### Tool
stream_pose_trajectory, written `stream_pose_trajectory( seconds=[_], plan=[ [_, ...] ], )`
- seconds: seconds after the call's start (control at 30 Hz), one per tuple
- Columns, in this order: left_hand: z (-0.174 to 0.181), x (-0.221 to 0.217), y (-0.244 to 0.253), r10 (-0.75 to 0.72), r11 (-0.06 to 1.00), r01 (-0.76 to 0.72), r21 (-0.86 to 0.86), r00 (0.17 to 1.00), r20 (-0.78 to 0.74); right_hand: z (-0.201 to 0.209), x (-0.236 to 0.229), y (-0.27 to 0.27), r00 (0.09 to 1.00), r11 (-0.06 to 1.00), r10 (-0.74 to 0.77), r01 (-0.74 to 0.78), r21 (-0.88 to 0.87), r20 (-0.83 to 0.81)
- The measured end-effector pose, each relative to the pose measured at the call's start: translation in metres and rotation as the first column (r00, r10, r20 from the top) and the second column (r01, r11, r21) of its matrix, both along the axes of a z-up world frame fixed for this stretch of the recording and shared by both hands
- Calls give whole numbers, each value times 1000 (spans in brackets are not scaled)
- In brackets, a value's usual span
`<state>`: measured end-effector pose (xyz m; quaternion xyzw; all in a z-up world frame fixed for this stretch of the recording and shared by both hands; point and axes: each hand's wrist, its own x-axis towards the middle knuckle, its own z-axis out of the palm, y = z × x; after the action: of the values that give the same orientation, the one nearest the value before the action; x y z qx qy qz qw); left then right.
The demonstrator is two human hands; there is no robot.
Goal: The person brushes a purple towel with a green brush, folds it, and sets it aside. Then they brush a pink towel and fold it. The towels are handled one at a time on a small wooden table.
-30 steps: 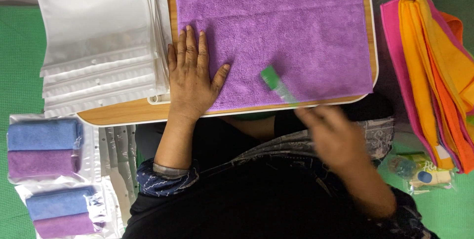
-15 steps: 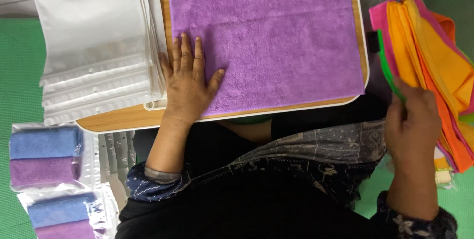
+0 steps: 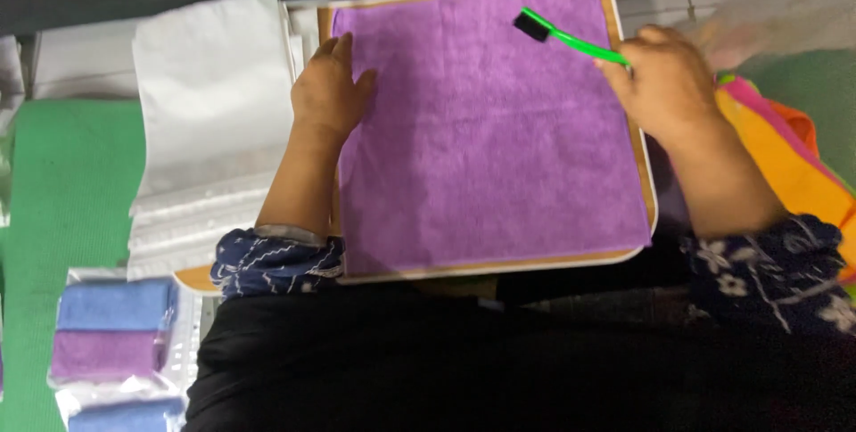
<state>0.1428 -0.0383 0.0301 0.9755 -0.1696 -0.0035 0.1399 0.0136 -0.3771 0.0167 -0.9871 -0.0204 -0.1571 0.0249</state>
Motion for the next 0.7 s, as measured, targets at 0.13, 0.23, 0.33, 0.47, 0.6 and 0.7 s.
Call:
stream_pose_trajectory(
  seconds=[0.13, 0.23, 0.33, 0.47, 0.6, 0.7],
  plan=[
    [-8, 33, -5, 108, 993, -110, -43, 993, -57, -11, 46, -2, 992, 991, 124, -123, -53, 18],
    [-8, 45, -9, 165, 984, -169, -55, 984, -73, -13, 67, 2, 995, 993, 80, -84, -82, -60],
    [-16, 58, -8, 204, 978, -207, -38, 975, -84, -12, 85, 7, 988, 996, 31, -43, -77, -151],
    [-64, 88, 10, 131, 991, -128, -35, 987, 97, -21, 95, 2, 987, 999, 13, -21, -49, -162],
    [-49, 84, 15, 109, 992, -103, -75, 990, 89, -36, 105, -8, 981, 1000, -18, 14, -21, -195],
    [-12, 63, 15, 84, 968, -107, -229, 990, -111, -27, 97, -4, 968, 997, -75, 70, -32, -241]
  ],
)
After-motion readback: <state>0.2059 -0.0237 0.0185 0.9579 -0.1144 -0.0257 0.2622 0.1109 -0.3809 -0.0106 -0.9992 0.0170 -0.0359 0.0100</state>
